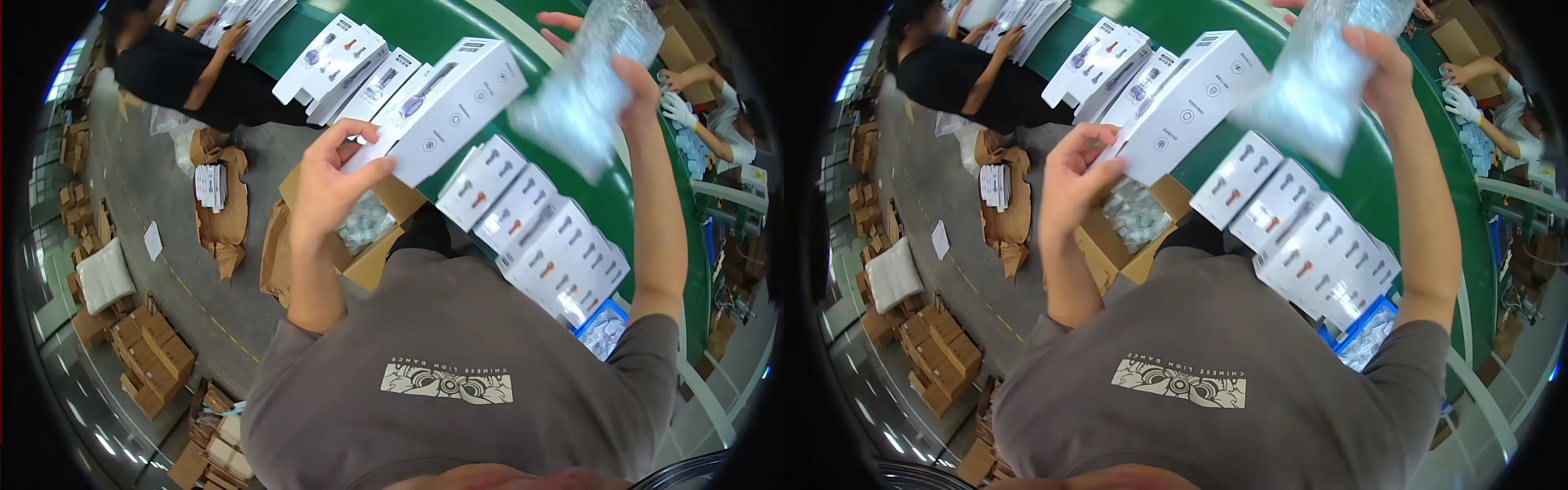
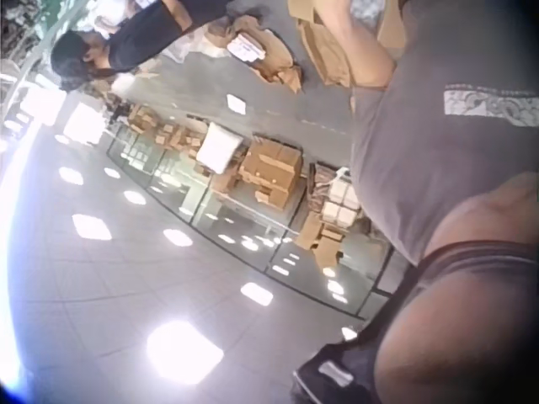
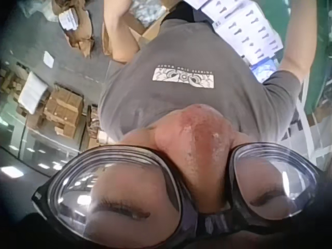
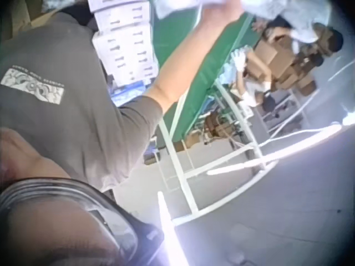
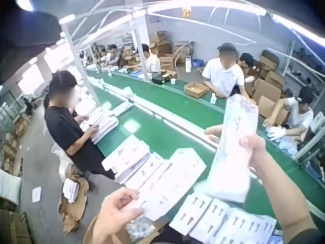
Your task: The recorder is manually packing small electronic components from a blue bin into white cardboard boxes at an assembly station.
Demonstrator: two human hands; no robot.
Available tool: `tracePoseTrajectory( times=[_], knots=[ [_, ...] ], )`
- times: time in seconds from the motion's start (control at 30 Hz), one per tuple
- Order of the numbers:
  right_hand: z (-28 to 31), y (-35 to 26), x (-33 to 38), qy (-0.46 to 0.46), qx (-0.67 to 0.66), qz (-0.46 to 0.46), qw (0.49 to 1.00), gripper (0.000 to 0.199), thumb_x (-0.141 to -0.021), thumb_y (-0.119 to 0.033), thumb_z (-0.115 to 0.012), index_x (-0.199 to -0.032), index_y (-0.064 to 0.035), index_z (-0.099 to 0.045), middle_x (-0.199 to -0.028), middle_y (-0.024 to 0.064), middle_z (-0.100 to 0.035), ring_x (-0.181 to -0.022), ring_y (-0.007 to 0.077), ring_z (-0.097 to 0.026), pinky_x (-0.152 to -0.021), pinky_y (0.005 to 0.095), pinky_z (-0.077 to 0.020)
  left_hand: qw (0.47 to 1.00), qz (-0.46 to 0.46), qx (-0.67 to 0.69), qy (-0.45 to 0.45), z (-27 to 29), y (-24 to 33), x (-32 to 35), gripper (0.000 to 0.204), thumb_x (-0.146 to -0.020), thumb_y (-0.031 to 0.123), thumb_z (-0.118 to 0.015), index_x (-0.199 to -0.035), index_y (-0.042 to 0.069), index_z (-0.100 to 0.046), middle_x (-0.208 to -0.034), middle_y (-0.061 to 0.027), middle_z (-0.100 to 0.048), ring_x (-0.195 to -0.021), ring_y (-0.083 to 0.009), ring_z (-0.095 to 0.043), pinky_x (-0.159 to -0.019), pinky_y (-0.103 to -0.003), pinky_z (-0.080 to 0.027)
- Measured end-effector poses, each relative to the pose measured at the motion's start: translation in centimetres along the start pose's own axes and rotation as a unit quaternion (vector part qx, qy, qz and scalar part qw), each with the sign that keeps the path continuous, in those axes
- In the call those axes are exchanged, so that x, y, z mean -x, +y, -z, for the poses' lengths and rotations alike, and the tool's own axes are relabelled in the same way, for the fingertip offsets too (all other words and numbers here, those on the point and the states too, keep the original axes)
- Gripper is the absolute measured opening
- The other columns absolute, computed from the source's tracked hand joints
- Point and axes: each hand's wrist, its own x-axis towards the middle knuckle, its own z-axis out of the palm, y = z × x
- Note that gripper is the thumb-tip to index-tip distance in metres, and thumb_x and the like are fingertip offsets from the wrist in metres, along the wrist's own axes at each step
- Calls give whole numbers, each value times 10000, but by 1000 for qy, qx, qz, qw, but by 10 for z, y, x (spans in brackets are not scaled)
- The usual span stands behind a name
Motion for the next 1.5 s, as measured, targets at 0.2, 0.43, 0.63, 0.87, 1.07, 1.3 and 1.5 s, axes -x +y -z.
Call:
tracePoseTrajectory(
  times=[0.2, 0.43, 0.63, 0.87, 1.07, 1.3, 1.5],
  knots=[
    [-162, -50, 152, -113, 228, -19, 967, 721, -675, -186, -853, -1309, 4, -566, -1260, 134, -618, -1179, 232, -583, -984, 359, -473, 943, 61, 143, -294, -14, 47, 102, 294, -903, 210, -655, -1084, -21, -648, -1115, -105, -647, -843, -139, -606, -813, -278, -459],
    [-220, -13, 353, 210, -52, -166, 962, 784, -638, -164, -847, -1340, 1, -541, -1221, 107, -642, -1150, 224, -600, -1006, 366, -456, 919, -111, 153, -345, -117, 0, 217, 626, -951, 400, -602, -1385, -36, -488, -1306, -126, -549, -1145, -182, -530, -1021, -311, -382],
    [-212, -16, 442, 305, -14, -132, 943, 832, -614, -160, -861, -1357, 10, -527, -1232, 119, -640, -1169, 234, -600, -1019, 385, -456, 956, -77, 199, -201, -213, -6, 241, 548, -986, 339, -555, -1369, -47, -488, -1226, -114, -598, -1129, -174, -555, -1000, -313, -416],
    [-198, -61, 481, 425, -141, 203, 871, 507, -718, -59, -833, -1178, -4, -630, -1095, 87, -662, -1006, 175, -639, -867, 319, -515, 947, -163, 43, -272, -253, -2, 247, 428, -1013, 288, -495, -1250, -60, -570, -1001, -119, -678, -966, -144, -619, -880, -280, -477],
    [-188, -18, 484, 424, 174, 210, 864, 489, -775, -57, -802, -1214, -1, -594, -1070, 66, -652, -1008, 179, -642, -857, 336, -524, 947, -186, 67, -254, -272, -5, 257, 399, -1025, 291, -473, -1220, -35, -591, -929, -113, -664, -876, -140, -595, -812, -276, -475],
    [-188, -37, 482, 302, 289, 10, 908, 478, -804, -137, -821, -1200, -3, -589, -1043, 86, -667, -965, 207, -657, -854, 319, -520, 950, -174, 17, -260, -296, 1, 268, 381, -1031, 285, -465, -1202, -30, -595, -916, -89, -647, -840, -140, -564, -792, -285, -469],
    [-193, -51, 481, 299, 444, 41, 844, 317, -838, -153, -774, -1077, 6, -640, -981, 136, -675, -889, 252, -675, -790, 342, -528, 949, -151, 17, -275, -301, 2, 258, 370, -1041, 269, -457, -1211, -30, -594, -1005, -71, -654, -906, -140, -562, -833, -289, -463]
  ],
)
